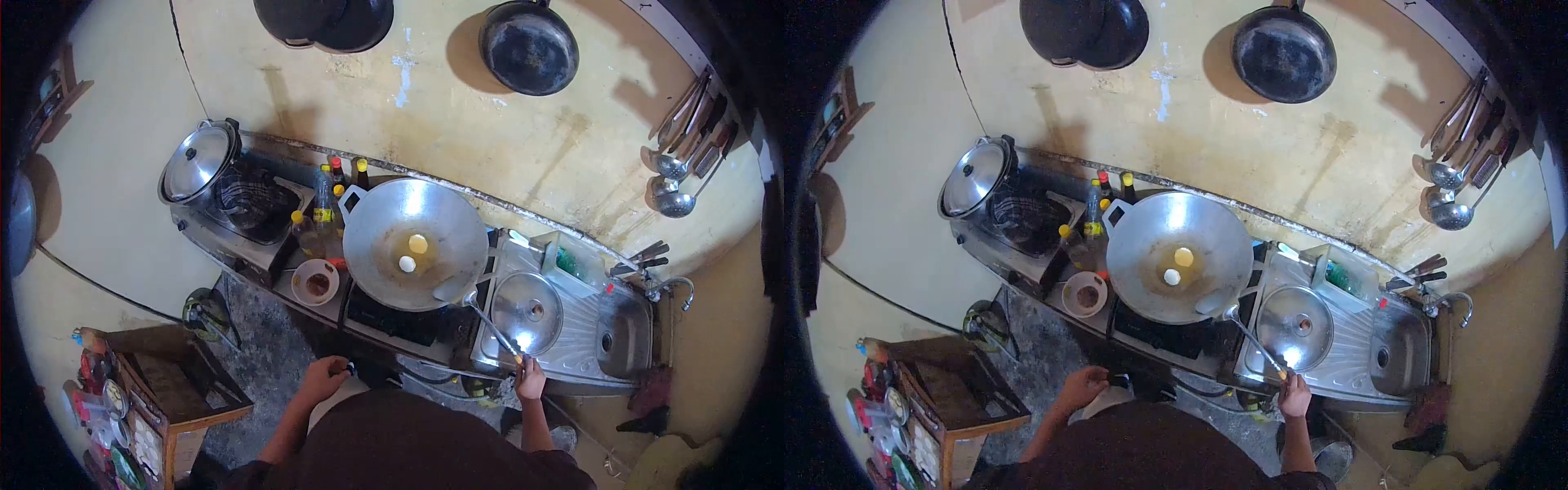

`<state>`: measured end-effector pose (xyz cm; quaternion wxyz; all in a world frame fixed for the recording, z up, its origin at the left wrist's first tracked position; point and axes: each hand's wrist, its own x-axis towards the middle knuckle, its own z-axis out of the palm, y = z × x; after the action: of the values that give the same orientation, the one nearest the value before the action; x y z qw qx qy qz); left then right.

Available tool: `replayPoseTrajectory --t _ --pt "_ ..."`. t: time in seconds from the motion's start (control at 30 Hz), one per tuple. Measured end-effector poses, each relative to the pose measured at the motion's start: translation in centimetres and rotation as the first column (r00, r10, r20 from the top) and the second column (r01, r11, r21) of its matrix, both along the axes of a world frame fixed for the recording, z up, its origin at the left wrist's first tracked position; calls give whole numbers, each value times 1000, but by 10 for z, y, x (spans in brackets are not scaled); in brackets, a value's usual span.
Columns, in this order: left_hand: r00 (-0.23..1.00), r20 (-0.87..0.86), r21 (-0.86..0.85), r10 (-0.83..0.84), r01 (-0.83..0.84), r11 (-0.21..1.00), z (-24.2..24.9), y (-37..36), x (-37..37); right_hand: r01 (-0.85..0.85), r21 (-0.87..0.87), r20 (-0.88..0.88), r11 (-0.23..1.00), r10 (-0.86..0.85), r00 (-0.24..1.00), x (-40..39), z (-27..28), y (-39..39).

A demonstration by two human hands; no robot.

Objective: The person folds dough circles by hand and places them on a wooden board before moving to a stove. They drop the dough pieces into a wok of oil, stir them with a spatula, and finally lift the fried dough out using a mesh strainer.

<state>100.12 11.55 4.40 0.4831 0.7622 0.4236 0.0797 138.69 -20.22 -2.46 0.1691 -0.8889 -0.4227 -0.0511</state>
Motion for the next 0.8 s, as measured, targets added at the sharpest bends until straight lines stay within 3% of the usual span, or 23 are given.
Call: replayPoseTrajectory --t 0.13,0.2,0.27,0.43,0.53,0.6,0.73,0.8 --pt "996 -58 62 -61 64 996 -8 -7 -7 -15 -8 -14 1000 15 1000 24 -25 1" --pt "993 -98 3 -70 70 998 -10 -12 -12 -1 -36 -56 999 -1 998 25 -20 6" --pt "990 -125 -13 -66 64 998 -25 -17 -27 8 44 109 999 -12 994 23 -23 12" --pt "978 -204 -75 -51 36 997 -19 -23 -49 151 -4 58 989 -150 987 18 -51 7" --pt "977 -206 -42 -55 47 998 -14 -21 -60 240 132 207 962 -263 942 -6 -40 10" --pt "987 -159 -61 -1 -9 998 -8 -18 -67 312 116 239 943 -331 913 -26 -36 15" --pt "993 -96 -68 73 -80 994 -10 -11 -104 252 171 204 953 -284 937 -89 -36 40" --pt "984 115 151 133 -150 977 -21 -7 -137 183 183 162 966 -213 963 -129 -44 55"
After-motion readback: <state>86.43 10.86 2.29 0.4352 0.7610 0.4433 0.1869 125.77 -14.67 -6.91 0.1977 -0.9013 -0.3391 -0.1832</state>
